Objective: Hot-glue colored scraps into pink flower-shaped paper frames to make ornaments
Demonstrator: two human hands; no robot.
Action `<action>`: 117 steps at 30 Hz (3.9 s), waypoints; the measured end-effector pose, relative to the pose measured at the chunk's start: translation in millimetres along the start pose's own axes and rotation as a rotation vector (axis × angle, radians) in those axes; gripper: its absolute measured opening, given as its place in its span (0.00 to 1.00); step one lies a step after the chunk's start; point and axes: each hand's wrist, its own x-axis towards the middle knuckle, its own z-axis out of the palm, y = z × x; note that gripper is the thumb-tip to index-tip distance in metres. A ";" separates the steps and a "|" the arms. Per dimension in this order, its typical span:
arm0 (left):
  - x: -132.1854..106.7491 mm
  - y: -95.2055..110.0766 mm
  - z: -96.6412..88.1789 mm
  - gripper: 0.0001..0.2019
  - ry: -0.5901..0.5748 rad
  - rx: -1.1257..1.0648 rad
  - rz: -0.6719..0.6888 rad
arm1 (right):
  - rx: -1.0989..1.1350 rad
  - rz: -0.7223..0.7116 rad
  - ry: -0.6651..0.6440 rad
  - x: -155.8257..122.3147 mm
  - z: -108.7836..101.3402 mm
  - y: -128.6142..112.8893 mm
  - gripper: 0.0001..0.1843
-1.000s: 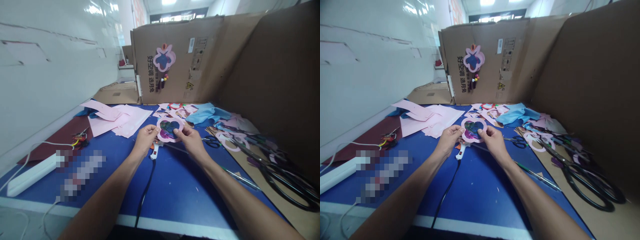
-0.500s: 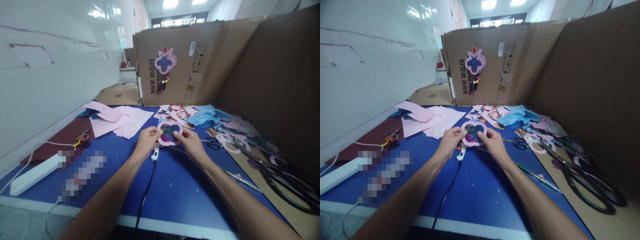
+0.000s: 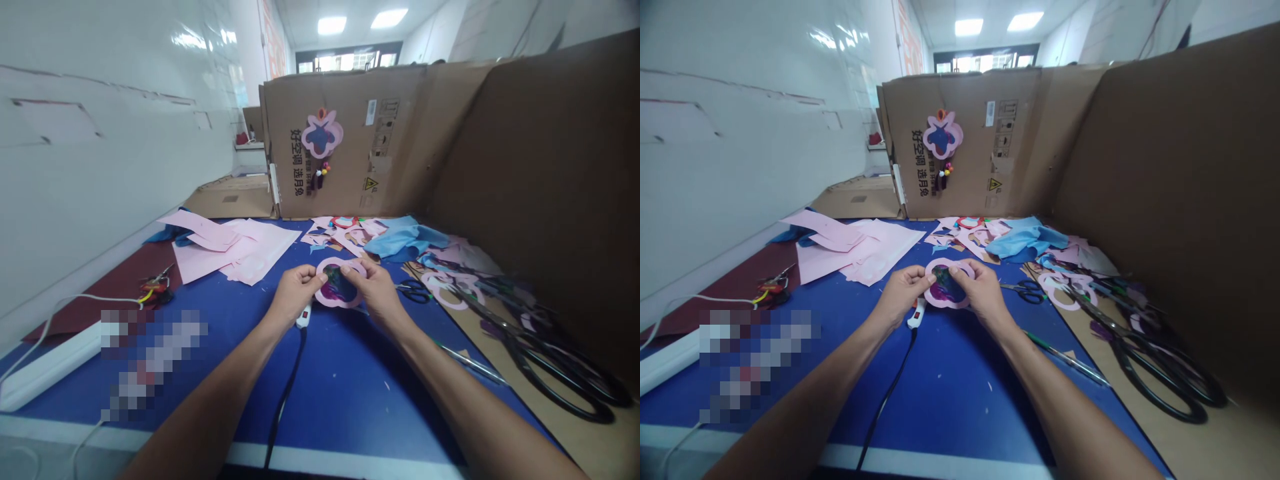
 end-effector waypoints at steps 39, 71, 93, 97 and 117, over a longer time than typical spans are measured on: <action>0.9 4.3 0.5 0.18 0.027 -0.007 0.057 | -0.047 0.008 -0.162 -4.9 8.9 -6.6 0.25; 2.4 6.8 -1.7 0.14 0.079 0.062 0.108 | -0.029 -0.027 -0.132 -4.3 12.1 -2.2 0.29; 1.5 5.2 -0.5 0.15 0.099 0.083 0.060 | -0.031 -0.012 -0.122 -6.3 10.8 -2.6 0.30; 1.4 7.8 -1.2 0.17 0.098 0.055 0.015 | -0.039 -0.022 -0.114 -5.8 10.1 -4.9 0.30; 3.3 3.7 -3.3 0.21 0.122 -0.080 -0.036 | -0.042 -0.047 -0.007 -0.3 4.3 -1.4 0.30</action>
